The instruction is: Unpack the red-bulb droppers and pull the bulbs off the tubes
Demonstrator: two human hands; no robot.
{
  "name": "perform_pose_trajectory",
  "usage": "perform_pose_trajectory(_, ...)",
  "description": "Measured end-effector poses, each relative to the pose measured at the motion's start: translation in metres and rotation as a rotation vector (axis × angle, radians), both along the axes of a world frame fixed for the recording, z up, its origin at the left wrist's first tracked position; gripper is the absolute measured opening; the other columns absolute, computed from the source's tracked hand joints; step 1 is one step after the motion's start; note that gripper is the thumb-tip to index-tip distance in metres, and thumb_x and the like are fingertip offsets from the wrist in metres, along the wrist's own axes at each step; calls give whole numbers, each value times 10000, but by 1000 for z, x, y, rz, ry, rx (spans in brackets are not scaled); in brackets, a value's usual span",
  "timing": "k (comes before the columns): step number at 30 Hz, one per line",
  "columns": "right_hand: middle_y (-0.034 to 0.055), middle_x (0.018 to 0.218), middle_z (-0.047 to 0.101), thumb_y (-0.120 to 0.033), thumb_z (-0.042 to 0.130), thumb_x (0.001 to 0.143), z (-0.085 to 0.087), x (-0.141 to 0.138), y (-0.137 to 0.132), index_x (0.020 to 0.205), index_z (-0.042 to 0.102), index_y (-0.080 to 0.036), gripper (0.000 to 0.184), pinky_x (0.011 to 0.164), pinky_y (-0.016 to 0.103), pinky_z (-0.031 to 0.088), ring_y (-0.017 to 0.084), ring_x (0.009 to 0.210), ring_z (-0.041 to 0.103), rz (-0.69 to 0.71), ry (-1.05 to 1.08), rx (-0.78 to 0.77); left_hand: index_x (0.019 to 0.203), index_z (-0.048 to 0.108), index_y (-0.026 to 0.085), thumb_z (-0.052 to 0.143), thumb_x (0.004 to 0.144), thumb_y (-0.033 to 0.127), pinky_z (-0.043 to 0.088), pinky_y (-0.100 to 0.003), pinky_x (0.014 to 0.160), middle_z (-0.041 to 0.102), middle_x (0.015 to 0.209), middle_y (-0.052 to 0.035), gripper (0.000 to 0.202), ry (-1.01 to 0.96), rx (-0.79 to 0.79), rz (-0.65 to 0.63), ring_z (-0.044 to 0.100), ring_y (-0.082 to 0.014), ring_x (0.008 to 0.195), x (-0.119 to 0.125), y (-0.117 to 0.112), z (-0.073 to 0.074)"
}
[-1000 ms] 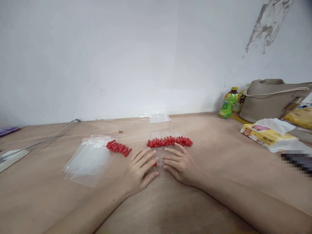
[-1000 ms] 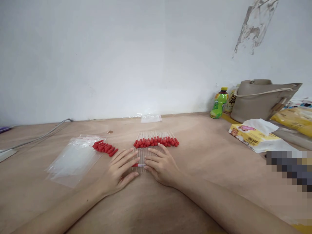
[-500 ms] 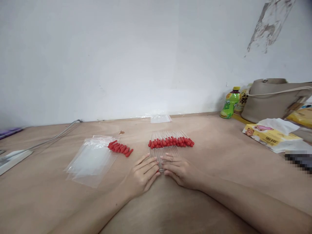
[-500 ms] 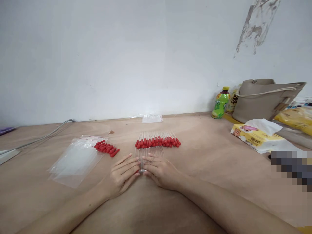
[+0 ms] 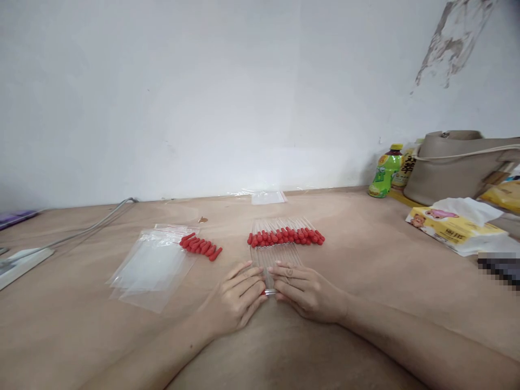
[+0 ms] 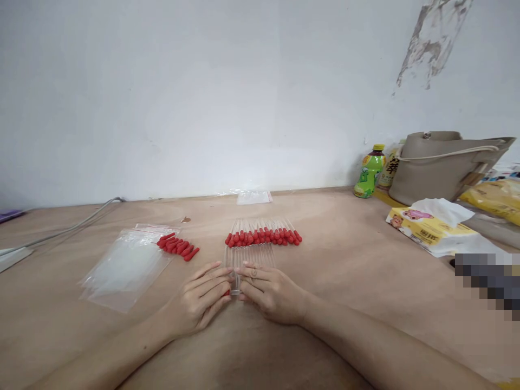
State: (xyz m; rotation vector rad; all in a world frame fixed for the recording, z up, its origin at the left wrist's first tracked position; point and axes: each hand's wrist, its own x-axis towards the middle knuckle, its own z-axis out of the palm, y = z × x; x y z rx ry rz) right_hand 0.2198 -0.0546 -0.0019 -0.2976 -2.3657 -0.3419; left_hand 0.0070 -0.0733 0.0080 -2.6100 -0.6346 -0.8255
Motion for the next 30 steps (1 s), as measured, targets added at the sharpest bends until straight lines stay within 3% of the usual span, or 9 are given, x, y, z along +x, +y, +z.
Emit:
perform_pose_trajectory(7,128,995,654,-151,483,856,0,6,0,936,593,-80,153,1022,339,392,185,1122,502,-28,-18,80,915,582,145,466,834,139,372,-401,1011,678,842,-51,141,-2,-22,-1,570,-192,1036,-1,0,0)
perform_pose_trajectory(16,111,1030,645,-109,505,832,-4,11,-2,996,591,-60,192,1011,372,401,203,1129,494,24,-4,118,934,570,126,501,835,141,358,-418,1017,668,980,-63,122,9,1,-28,535,-200,1088,-6,-6,0)
perform_pose_trajectory(22,119,1053,632,-70,429,846,0,21,-2,1066,559,-57,256,976,394,421,206,1141,479,66,39,95,962,561,116,519,826,127,437,-352,923,651,1012,-80,143,-10,51,-22,543,-192,1053,-19,-3,-1)
perform_pose_trajectory(25,89,952,659,-87,472,831,-2,29,7,1057,569,-114,247,885,390,461,194,992,562,-56,188,31,952,580,155,511,828,155,466,-360,829,639,982,-71,142,-107,16,161,562,-196,956,-45,13,6)
perform_pose_trajectory(27,44,776,655,-127,530,813,-4,31,13,1028,590,-162,226,748,351,482,165,791,577,-199,290,-34,886,613,179,484,839,223,484,-338,707,613,856,-64,145,-240,-37,398,567,-185,809,-69,30,16)
perform_pose_trajectory(30,21,641,581,-160,516,824,-8,29,18,1039,598,-174,231,615,306,433,143,636,492,-346,324,-106,881,635,185,451,820,295,469,-367,698,568,801,-77,223,-416,-143,728,534,-225,822,-105,58,31)
